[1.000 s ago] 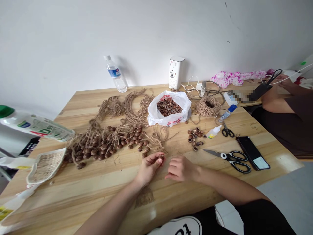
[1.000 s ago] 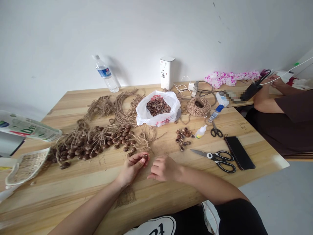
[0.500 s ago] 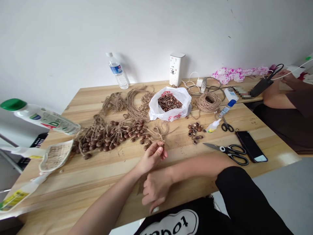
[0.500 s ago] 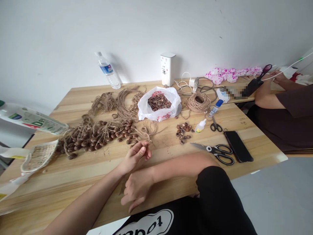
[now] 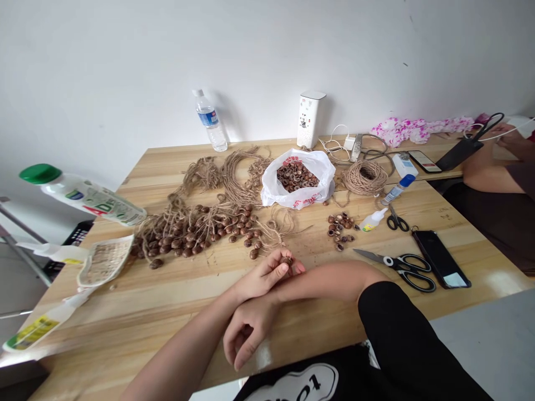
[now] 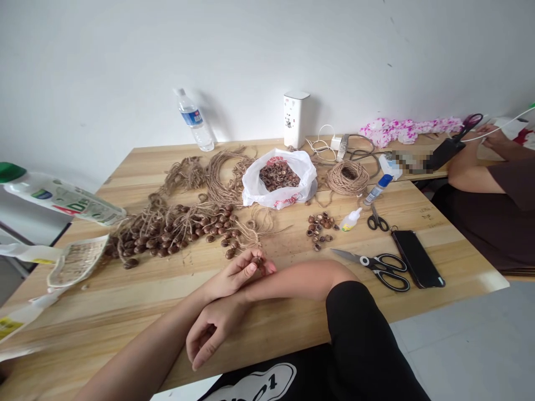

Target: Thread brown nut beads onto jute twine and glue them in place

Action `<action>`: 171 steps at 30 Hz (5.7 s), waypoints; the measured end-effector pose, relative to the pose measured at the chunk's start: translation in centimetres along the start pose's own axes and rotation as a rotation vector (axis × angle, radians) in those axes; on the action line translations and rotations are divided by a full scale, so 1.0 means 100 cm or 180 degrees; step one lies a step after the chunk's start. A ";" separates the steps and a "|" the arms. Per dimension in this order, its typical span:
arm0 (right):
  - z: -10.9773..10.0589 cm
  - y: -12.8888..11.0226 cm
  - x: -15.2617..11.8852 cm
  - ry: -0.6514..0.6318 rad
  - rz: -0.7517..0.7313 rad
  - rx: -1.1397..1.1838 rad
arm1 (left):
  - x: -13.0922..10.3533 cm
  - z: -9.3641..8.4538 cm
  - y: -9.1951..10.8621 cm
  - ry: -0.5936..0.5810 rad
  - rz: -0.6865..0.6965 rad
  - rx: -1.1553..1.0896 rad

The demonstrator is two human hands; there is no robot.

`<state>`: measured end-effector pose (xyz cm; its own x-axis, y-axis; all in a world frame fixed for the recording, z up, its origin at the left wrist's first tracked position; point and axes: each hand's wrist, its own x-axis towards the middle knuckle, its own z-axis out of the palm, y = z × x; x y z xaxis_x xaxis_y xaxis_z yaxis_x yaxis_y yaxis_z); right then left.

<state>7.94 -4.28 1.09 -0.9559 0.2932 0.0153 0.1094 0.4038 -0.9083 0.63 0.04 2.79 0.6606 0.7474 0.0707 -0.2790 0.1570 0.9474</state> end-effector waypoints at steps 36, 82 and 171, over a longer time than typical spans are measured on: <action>-0.042 0.018 0.025 -0.2084 -0.0022 0.2078 | 0.000 -0.011 -0.013 0.0772 -0.0017 0.0026; -0.035 0.025 0.024 -0.1662 -0.0504 0.1115 | -0.001 -0.020 -0.020 0.0790 -0.0139 -0.0158; -0.077 0.034 -0.077 0.1408 0.0516 0.0281 | 0.002 -0.024 -0.024 0.1410 -0.0373 -0.0798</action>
<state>17.78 1.51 1.07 -0.7185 0.6948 0.0296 0.2056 0.2529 -0.9454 -0.28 1.39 -0.23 0.3543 0.9085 -0.2216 -0.4152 0.3651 0.8332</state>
